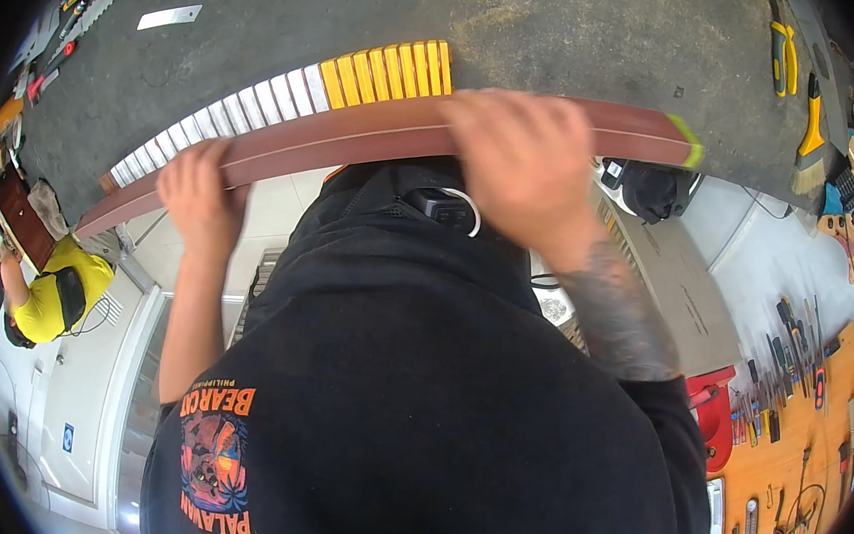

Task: The person sands the surface of a long, thin instrument component using a sanding block, moving it back and forth repeatedly across the piece.

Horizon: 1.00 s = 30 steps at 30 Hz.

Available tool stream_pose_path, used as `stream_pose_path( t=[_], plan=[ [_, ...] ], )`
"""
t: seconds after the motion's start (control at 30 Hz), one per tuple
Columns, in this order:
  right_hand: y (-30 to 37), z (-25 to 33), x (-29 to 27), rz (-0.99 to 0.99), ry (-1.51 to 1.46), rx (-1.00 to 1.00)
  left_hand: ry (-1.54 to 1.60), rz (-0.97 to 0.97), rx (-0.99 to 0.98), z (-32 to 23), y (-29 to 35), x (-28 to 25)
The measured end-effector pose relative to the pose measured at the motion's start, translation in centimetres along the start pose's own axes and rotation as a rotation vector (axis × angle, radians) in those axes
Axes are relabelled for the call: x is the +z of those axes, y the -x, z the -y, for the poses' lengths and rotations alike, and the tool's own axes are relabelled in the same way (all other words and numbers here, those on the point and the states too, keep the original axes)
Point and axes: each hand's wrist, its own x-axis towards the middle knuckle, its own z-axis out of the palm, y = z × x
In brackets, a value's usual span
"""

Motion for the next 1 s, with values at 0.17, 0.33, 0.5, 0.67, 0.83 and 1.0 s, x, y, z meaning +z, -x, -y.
stream_pose_path(
  t=[0.17,0.33,0.5,0.67,0.83,1.0],
  plan=[
    [-0.1,-0.8,-0.1,0.012,0.002,-0.005,-0.025,0.040,0.007,0.3,0.1,0.0],
    [2.0,-7.0,-4.0,0.061,0.025,0.017,0.132,0.030,0.087,-6.3,-4.4,-0.7],
    [-1.7,-0.2,0.5,-0.011,0.007,-0.014,0.018,0.055,0.002,2.2,-1.1,-0.7],
    [-2.4,-0.2,0.8,0.016,-0.065,0.003,-0.006,0.064,0.024,3.3,-0.6,-1.0],
    [0.8,-8.9,-5.0,0.117,0.034,0.001,0.143,0.082,0.079,-7.1,-6.4,-1.4],
    [-1.4,-3.9,-1.3,0.056,-0.011,-0.014,0.057,0.120,0.027,-1.1,-3.8,-1.4]
  ],
)
